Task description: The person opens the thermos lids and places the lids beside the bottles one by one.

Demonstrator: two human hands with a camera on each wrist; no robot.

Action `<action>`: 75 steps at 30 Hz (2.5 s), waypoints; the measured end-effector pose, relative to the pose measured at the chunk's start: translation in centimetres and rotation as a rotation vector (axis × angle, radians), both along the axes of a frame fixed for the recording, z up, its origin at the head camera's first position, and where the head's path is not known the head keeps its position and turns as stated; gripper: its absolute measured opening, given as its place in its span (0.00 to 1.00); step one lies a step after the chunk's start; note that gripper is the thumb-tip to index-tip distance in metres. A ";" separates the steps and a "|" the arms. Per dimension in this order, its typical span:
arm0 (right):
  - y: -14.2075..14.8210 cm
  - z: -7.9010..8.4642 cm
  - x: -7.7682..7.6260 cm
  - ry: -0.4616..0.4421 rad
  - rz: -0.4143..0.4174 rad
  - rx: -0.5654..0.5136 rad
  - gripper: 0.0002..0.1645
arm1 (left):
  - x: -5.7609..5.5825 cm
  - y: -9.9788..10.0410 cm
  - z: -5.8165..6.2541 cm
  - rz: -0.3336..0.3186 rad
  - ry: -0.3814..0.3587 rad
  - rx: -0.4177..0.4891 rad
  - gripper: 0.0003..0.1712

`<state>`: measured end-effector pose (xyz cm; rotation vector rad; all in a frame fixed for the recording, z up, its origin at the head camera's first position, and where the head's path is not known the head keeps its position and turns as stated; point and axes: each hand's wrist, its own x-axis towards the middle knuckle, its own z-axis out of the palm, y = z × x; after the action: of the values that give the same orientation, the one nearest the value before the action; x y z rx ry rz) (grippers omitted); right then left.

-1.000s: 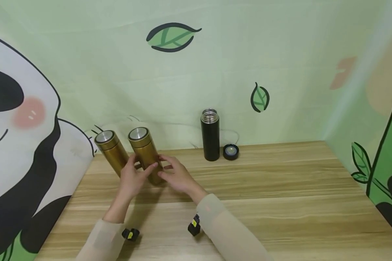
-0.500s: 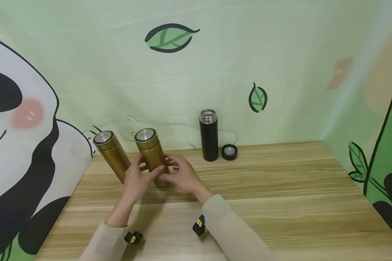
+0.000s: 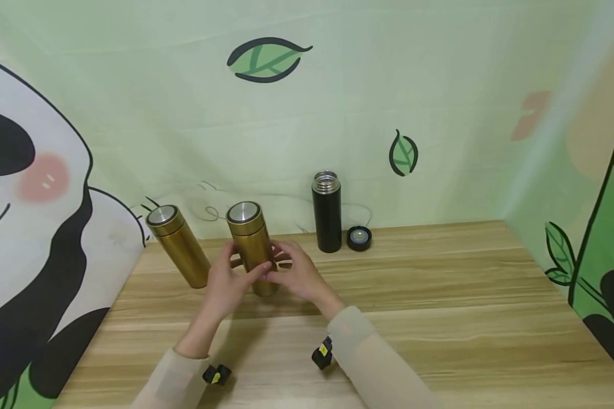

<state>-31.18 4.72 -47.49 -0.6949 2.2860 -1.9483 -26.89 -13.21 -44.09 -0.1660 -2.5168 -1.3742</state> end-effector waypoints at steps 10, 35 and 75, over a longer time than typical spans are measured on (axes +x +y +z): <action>1.7 0.1 0.6 0.029 0.017 -0.027 0.42 | 0.2 1.3 0.1 -0.039 0.002 0.025 0.41; 6.6 -0.4 2.9 0.043 -0.056 0.011 0.42 | 1.0 5.5 -0.6 -0.151 0.031 0.034 0.41; 10.8 -0.5 5.1 0.030 -0.077 0.158 0.41 | 2.5 9.1 -1.9 -0.245 -0.017 0.080 0.38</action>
<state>-26.03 15.55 -47.99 -0.6329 2.4858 -1.7733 -24.35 -4.09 -45.99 -0.4612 -2.5166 -1.5689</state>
